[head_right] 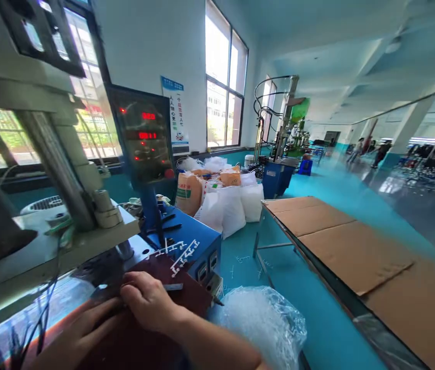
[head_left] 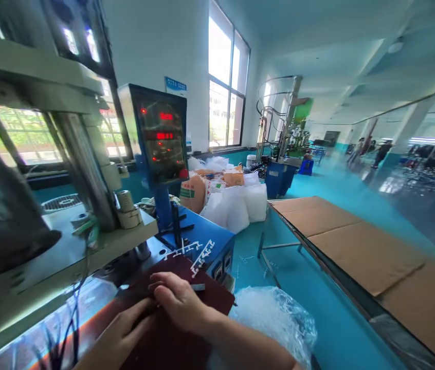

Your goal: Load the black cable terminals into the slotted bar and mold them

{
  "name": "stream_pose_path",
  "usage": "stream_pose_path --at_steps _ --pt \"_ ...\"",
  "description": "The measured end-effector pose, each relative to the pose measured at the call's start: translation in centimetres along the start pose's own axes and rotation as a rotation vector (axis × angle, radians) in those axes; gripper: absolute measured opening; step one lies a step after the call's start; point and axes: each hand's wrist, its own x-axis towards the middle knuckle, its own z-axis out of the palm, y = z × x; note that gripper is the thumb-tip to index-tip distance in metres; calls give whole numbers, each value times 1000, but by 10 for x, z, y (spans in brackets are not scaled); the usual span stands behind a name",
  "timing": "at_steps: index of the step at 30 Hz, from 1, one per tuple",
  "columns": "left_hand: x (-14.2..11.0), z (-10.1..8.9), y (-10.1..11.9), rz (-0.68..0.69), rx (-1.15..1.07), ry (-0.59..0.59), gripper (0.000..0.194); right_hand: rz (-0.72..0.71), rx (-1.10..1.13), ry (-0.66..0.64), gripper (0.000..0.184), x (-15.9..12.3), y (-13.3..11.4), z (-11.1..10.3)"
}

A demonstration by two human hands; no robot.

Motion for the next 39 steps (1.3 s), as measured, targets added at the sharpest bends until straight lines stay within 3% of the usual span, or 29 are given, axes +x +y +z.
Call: stream_pose_path --at_steps 4,8,12,16,18,21,23,27,29,31,36,39 --pt "2 5 11 -18 38 -35 24 -68 -144 6 38 -2 -9 -1" --pt "5 10 -1 -33 31 -20 27 -107 -252 16 39 -1 -11 4" --pt "4 21 -26 -81 -102 -27 36 -58 -418 29 34 4 -7 15" --pt "0 29 -33 -152 -190 -59 41 57 -569 -8 35 4 -6 20" --pt "-1 29 -30 -139 -205 -120 38 88 -603 -64 42 3 -5 14" --pt "-2 26 -24 -135 -225 -142 38 -1 -625 -140 48 -2 0 -8" --pt "-5 24 -19 -191 -276 -150 40 -36 -756 -168 45 -7 5 -25" --pt "-18 23 -7 -300 -428 -233 40 23 -1043 -313 27 -18 14 -43" --pt "-22 22 -2 -259 -492 -253 37 33 -1047 -355 28 -18 18 -43" --pt "-24 20 -2 -223 -507 -191 36 46 -1034 -395 31 -13 22 -41" --pt "-32 14 -11 -187 -609 -105 33 154 -883 -559 9 8 30 -40" --pt "-38 16 -10 -158 -615 -84 31 264 -735 -632 3 6 32 -42"
